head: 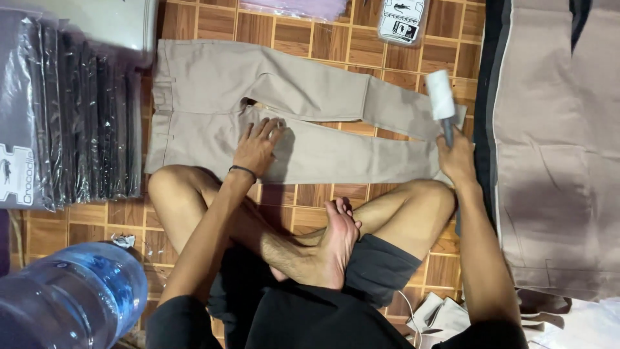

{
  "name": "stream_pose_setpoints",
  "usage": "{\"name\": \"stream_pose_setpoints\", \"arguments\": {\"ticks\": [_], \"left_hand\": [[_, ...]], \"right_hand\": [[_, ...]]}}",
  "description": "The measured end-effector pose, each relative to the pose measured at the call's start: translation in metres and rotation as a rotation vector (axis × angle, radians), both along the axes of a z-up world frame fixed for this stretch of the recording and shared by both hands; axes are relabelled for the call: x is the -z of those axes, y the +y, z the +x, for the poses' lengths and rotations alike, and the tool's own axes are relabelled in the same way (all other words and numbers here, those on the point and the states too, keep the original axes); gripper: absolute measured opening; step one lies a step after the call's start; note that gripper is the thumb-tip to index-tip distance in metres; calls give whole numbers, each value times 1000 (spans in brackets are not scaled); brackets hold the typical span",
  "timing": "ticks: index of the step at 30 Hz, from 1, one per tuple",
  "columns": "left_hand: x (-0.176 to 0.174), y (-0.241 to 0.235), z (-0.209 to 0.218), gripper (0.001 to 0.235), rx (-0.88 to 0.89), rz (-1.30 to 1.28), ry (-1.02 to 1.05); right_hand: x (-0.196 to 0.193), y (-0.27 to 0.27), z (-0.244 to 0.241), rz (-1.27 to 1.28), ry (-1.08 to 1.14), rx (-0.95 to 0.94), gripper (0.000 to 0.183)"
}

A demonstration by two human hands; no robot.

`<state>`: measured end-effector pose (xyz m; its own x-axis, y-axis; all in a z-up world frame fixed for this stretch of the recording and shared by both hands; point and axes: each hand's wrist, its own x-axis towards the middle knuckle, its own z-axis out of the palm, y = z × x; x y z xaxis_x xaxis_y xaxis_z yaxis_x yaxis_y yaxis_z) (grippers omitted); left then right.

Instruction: The person sits on the floor and uses a lint roller to clean a pair of beige trousers laid out in front of them. They roll the adhesive roller over the legs and waistband, then fold the trousers and place them aside.

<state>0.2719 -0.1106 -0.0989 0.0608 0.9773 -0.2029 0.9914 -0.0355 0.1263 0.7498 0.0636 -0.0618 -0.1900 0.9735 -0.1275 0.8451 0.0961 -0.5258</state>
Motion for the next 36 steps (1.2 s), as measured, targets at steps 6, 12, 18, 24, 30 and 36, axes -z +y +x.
{"name": "stream_pose_setpoints", "arguments": {"ticks": [6, 12, 18, 24, 30, 36], "left_hand": [[-12, 25, 10, 139, -141, -61, 73], [-28, 29, 13, 128, -163, 22, 96], [-25, 36, 9, 124, -167, -65, 111], [-18, 24, 3, 136, -272, -69, 43], [9, 40, -17, 164, -269, -226, -59], [-14, 41, -39, 161, -274, -320, -182]], "right_hand": [[40, 40, -58, -110, -72, 59, 57], [133, 137, -11, 235, 207, 215, 31], [89, 166, -13, 67, 412, 209, 28], [27, 107, 6, 34, 312, 215, 14], [24, 14, 67, -135, -261, 183, 32], [21, -13, 48, -290, -109, 184, 43]]}}
